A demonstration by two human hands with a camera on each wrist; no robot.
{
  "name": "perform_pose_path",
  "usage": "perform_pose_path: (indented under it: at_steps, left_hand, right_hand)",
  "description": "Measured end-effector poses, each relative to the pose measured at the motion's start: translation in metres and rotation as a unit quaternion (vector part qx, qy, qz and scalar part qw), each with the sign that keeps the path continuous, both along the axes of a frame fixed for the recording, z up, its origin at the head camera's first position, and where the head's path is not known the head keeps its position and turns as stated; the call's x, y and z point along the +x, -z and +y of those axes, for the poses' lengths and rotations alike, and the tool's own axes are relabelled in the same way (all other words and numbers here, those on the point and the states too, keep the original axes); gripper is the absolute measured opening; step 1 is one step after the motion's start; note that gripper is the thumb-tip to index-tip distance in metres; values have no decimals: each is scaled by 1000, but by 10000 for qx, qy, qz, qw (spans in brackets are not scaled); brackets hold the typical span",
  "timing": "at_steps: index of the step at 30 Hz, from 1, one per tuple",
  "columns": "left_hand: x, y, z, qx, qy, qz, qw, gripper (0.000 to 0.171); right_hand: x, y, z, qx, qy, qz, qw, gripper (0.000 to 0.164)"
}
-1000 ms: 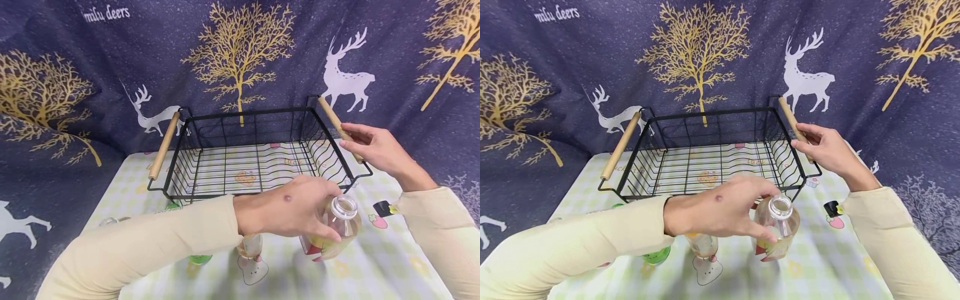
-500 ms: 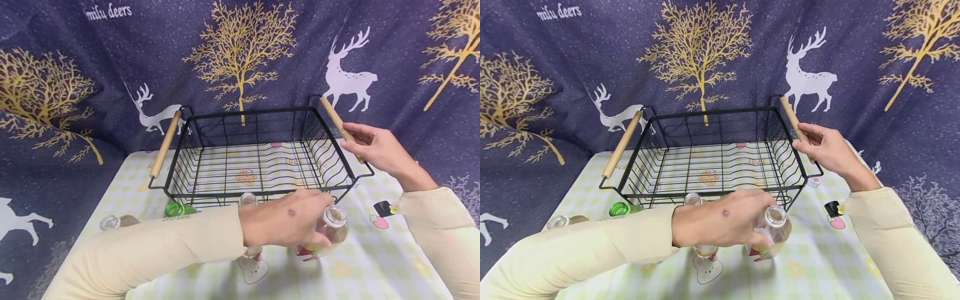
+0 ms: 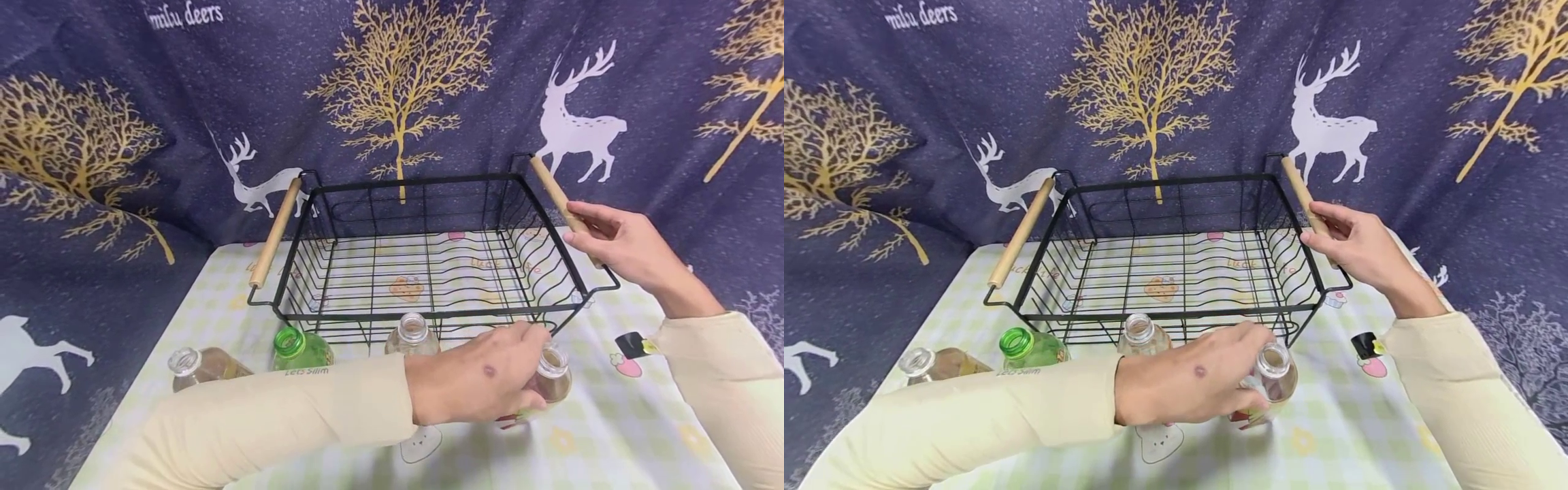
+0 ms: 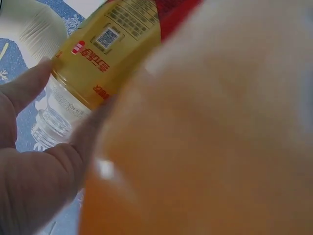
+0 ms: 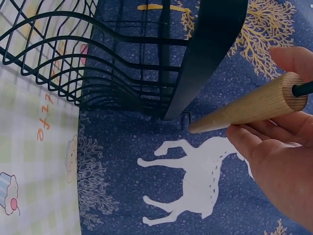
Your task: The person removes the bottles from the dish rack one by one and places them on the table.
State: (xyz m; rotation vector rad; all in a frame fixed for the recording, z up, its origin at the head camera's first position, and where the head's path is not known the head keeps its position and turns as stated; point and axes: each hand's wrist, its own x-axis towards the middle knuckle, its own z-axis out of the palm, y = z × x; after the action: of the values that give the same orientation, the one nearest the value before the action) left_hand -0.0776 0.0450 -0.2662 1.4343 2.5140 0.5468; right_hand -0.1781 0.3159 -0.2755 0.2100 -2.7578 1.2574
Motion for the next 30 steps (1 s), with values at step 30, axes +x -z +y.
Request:
perform_pose_path:
  at_steps: [30]
  left_hand:
    - [-2,23,9,-438,-715,150,9964,38]
  right_hand:
    - [1,5,-1,38,101,139,9998,58]
